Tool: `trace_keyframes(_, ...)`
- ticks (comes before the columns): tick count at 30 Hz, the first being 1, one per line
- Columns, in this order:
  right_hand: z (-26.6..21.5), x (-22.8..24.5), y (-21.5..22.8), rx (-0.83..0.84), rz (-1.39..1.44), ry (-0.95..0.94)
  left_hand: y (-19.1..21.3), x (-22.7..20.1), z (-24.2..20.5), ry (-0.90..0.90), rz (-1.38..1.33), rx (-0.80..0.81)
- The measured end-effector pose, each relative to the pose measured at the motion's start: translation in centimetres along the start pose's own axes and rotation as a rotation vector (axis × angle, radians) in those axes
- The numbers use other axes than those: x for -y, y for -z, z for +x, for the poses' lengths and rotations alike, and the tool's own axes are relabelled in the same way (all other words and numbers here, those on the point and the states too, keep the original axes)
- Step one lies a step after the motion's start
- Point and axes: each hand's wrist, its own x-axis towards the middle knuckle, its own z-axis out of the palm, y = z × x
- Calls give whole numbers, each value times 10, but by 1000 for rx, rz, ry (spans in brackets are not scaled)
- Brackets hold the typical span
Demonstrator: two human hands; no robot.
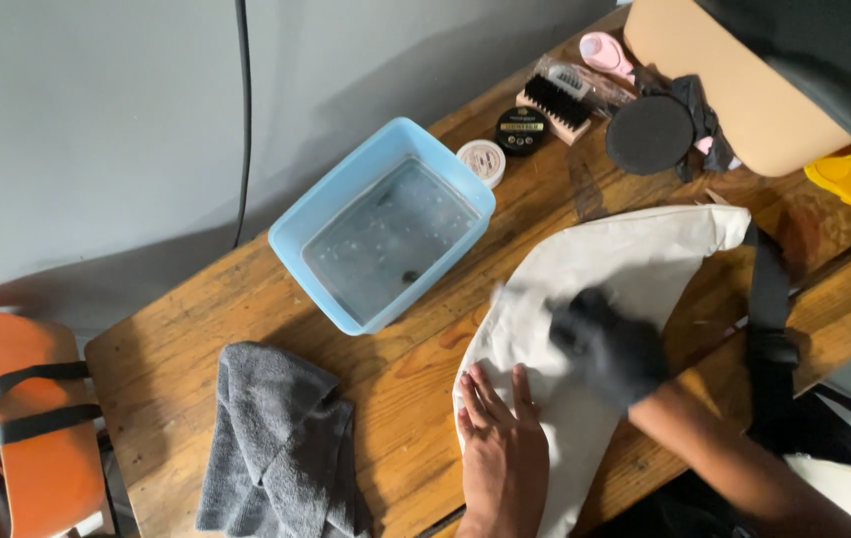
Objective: The person repeatedly applies a liquid from a blue container to a white fanny pack using a small brush, then wipes the surface with a gray cloth. The person works on both sides of the bag, dipping the brush into the container multiple times and wiping the treated areas.
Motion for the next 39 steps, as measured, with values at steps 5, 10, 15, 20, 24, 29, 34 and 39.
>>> trace_keyframes(5, -18, 28, -6, -69, 84, 82, -2, 1, -2, -16, 25, 58)
trace_keyframes(10, 8, -8, 5, -94, -86, -126, 5, 0, -2, 2, -3, 23)
trace_keyframes(15, -9, 9, -9, -15, 98, 45, -4, 1, 2, -4, -1, 78)
trace_keyframes(20, 12, -7, 9, -100, -201, -65, -1, 0, 0, -4, -17, 61)
trace_keyframes(24, -6, 6, -6, -106, 72, 127, -2, 2, 3, -12, -6, 112)
trace_keyframes(29, 10, -9, -6, -190, -274, -24, -2, 0, 2, 22, -74, -43)
trace_keyframes(34, 11, -8, 9, -30, -51, -32, -4, 1, 1, 4, -24, 7)
trace_keyframes(39, 54, 26, 86, -194, 67, 2, -4, 2, 3, -16, -31, 21)
